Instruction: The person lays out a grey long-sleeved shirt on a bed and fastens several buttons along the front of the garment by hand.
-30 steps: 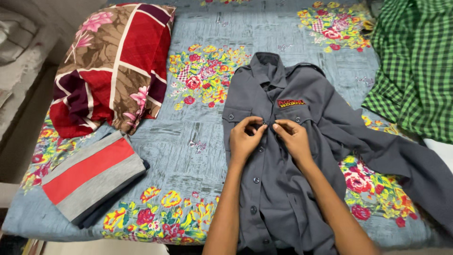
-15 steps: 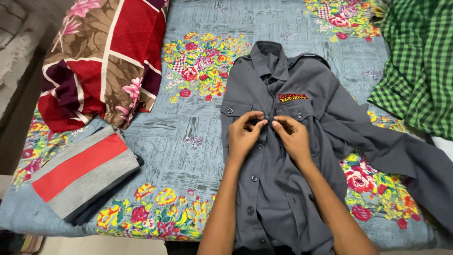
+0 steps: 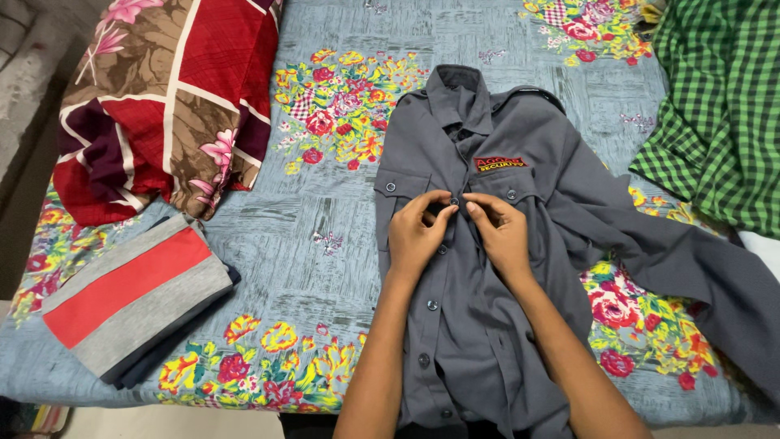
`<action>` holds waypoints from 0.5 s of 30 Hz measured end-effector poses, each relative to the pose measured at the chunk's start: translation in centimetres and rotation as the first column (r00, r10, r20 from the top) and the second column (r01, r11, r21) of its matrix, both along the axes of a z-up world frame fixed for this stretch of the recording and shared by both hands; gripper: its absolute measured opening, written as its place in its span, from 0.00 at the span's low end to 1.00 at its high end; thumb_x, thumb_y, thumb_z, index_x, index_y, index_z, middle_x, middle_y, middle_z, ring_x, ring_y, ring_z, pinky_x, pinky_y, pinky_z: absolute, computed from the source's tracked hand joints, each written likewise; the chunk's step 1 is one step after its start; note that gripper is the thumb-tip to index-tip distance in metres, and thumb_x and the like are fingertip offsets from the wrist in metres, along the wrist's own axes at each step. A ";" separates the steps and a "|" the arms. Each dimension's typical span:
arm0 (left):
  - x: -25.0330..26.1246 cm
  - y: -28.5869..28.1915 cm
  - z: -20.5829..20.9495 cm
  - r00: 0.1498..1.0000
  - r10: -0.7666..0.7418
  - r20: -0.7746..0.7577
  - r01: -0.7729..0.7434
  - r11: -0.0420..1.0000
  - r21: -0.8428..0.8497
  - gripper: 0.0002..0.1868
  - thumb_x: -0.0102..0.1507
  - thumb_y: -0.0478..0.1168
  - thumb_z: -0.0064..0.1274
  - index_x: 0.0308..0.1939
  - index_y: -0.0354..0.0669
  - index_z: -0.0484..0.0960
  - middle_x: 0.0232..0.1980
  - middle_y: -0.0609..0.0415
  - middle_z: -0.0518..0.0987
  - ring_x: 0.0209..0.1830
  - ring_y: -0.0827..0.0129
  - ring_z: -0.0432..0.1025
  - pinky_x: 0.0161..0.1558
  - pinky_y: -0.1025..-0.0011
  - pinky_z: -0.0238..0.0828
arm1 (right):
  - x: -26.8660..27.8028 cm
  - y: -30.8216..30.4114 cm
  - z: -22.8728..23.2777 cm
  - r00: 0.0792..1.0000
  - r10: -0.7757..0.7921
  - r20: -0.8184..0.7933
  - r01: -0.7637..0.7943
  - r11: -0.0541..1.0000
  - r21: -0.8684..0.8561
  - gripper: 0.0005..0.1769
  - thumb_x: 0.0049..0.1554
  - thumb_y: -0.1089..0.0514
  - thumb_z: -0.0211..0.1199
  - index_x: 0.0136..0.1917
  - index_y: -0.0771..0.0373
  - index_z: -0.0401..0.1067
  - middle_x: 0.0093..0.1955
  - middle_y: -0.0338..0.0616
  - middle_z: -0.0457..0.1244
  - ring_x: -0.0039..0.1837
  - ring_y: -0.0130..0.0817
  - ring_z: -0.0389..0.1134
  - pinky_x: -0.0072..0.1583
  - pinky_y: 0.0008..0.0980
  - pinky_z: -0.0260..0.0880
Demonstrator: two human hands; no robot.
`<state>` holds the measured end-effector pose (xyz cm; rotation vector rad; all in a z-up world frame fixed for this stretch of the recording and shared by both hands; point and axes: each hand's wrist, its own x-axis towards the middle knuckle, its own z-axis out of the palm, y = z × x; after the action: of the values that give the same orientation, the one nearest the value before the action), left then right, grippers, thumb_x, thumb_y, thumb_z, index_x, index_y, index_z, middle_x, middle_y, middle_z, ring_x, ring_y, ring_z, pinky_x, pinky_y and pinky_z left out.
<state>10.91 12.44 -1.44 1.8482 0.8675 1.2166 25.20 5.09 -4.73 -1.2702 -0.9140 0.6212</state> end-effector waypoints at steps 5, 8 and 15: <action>-0.1 -0.3 0.4 1.000 -0.009 -0.026 0.009 1.000 0.024 0.12 0.59 0.39 0.66 0.45 0.43 0.85 0.40 0.56 0.86 0.24 0.74 0.75 0.29 0.76 0.70 | 0.3 0.2 -0.5 0.999 -0.004 -0.040 0.005 1.000 0.009 0.10 0.64 0.63 0.62 0.58 0.68 0.76 0.51 0.37 0.70 0.54 0.20 0.69 0.58 0.21 0.68; -0.1 -0.3 0.6 1.000 -0.002 -0.026 0.003 0.999 0.045 0.12 0.60 0.39 0.66 0.45 0.43 0.85 0.40 0.56 0.86 0.24 0.74 0.75 0.29 0.76 0.71 | 0.3 0.1 -0.5 0.998 0.009 -0.063 -0.007 1.000 0.026 0.10 0.64 0.61 0.62 0.58 0.67 0.76 0.51 0.36 0.70 0.53 0.19 0.69 0.57 0.20 0.67; -0.2 -0.5 0.9 0.999 0.010 -0.048 -0.008 0.998 0.055 0.13 0.60 0.38 0.65 0.47 0.43 0.85 0.41 0.57 0.86 0.24 0.73 0.76 0.30 0.75 0.71 | 0.6 -0.3 0.2 0.993 0.037 -0.116 -0.041 0.999 -0.033 0.12 0.65 0.60 0.60 0.58 0.65 0.79 0.50 0.37 0.70 0.47 0.18 0.66 0.51 0.19 0.66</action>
<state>10.66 11.92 -0.56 1.9261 0.8775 1.2169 25.84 4.74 -4.50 -1.2370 -0.8373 0.7370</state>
